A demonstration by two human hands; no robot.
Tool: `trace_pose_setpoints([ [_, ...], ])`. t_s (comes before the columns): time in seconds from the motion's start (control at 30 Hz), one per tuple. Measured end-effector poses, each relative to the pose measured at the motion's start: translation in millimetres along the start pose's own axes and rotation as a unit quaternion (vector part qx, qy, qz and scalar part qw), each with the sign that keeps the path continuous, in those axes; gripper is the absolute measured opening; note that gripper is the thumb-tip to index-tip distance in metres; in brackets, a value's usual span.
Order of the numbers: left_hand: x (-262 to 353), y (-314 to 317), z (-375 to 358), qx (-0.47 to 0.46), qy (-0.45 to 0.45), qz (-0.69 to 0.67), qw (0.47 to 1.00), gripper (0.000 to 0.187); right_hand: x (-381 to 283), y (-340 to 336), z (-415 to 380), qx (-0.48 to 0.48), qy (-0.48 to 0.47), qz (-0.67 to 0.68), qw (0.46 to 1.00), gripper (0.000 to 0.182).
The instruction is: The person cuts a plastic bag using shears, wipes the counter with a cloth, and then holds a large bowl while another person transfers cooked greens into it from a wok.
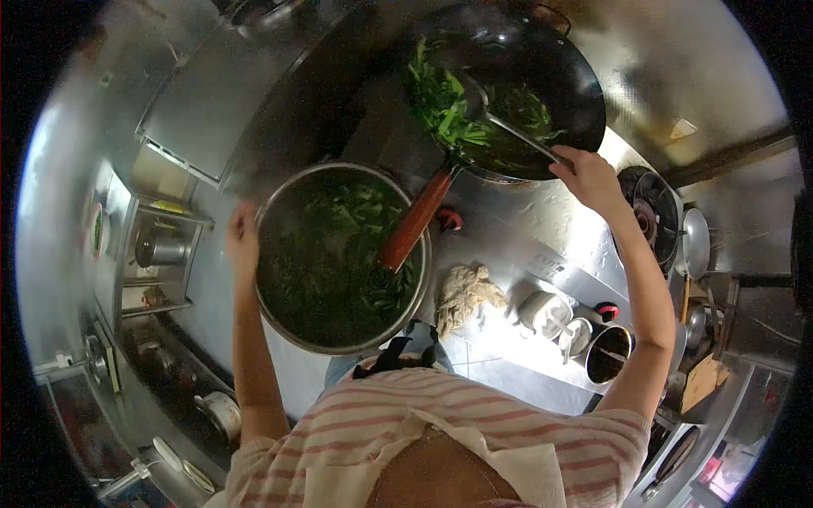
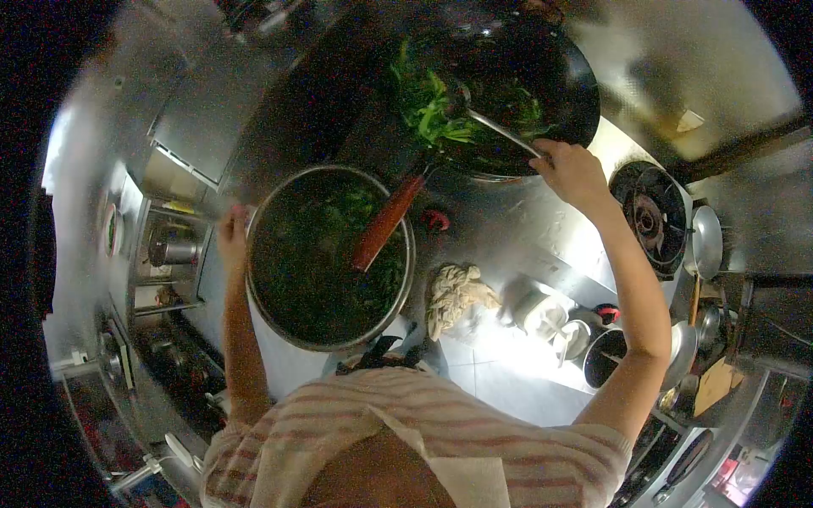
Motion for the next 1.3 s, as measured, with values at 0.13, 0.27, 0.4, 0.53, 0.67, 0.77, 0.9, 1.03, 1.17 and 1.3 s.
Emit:
trace_pose_setpoints([
  [0.13, -88.6, -64.3, -89.9, 0.106, -0.181, -0.020, 0.978, 0.027, -3.1, 2.3, -1.4, -0.024, 0.015, -0.005, 1.000, 0.029],
  [0.27, -93.2, -79.2, -147.9, 0.155, -0.327, 0.018, 0.932, 0.030, 6.6, 13.7, 5.6, -0.078, 0.047, 0.118, 0.989, 0.029],
  [0.4, -100.5, -66.8, -160.4, 0.144, -0.389, -0.101, 0.904, 0.037, 13.6, 7.3, 17.0, -0.249, 0.178, 0.354, 0.884, 0.040],
  [0.53, -99.6, -62.5, -155.2, 0.103, -0.325, -0.140, 0.930, 0.035, 3.6, -14.8, 11.9, -0.223, 0.215, 0.361, 0.880, 0.042],
  [0.67, -119.4, -70.0, -155.0, 0.108, -0.342, -0.161, 0.919, 0.034, 5.1, -33.9, 3.7, -0.174, 0.214, 0.328, 0.903, 0.032],
  [0.77, -135.3, -80.7, -161.9, 0.103, -0.341, -0.176, 0.918, 0.036, 1.1, -48.7, -1.5, -0.112, 0.194, 0.260, 0.939, 0.029],
  [0.9, -150.5, -88.8, -166.8, 0.072, -0.349, -0.198, 0.913, 0.036, -32.2, -84.7, -26.6, -0.082, 0.178, 0.287, 0.938, 0.029],
  [1.03, -150.3, -87.4, -161.0, 0.027, -0.357, -0.179, 0.916, 0.037, -115.2, -129.2, -73.3, -0.029, 0.232, 0.272, 0.934, 0.045],
  [1.17, -155.2, -86.2, -159.0, 0.022, -0.362, -0.209, 0.908, 0.035, -153.1, -131.1, -99.0, -0.042, 0.182, 0.231, 0.955, 0.043],
  [1.3, -157.3, -84.7, -152.2, -0.025, -0.326, -0.222, 0.919, 0.038, -215.8, -70.4, -107.9, 0.167, -0.237, -0.203, 0.935, 0.029],
])
Point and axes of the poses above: each hand's wrist, its own z-axis towards the middle knuckle, its own y-axis out of the palm, x = y × z, the point moved 1 cm from there along z, towards the middle knuckle, and after that the axes turned 6 degrees about y, right-handed, at the moved point
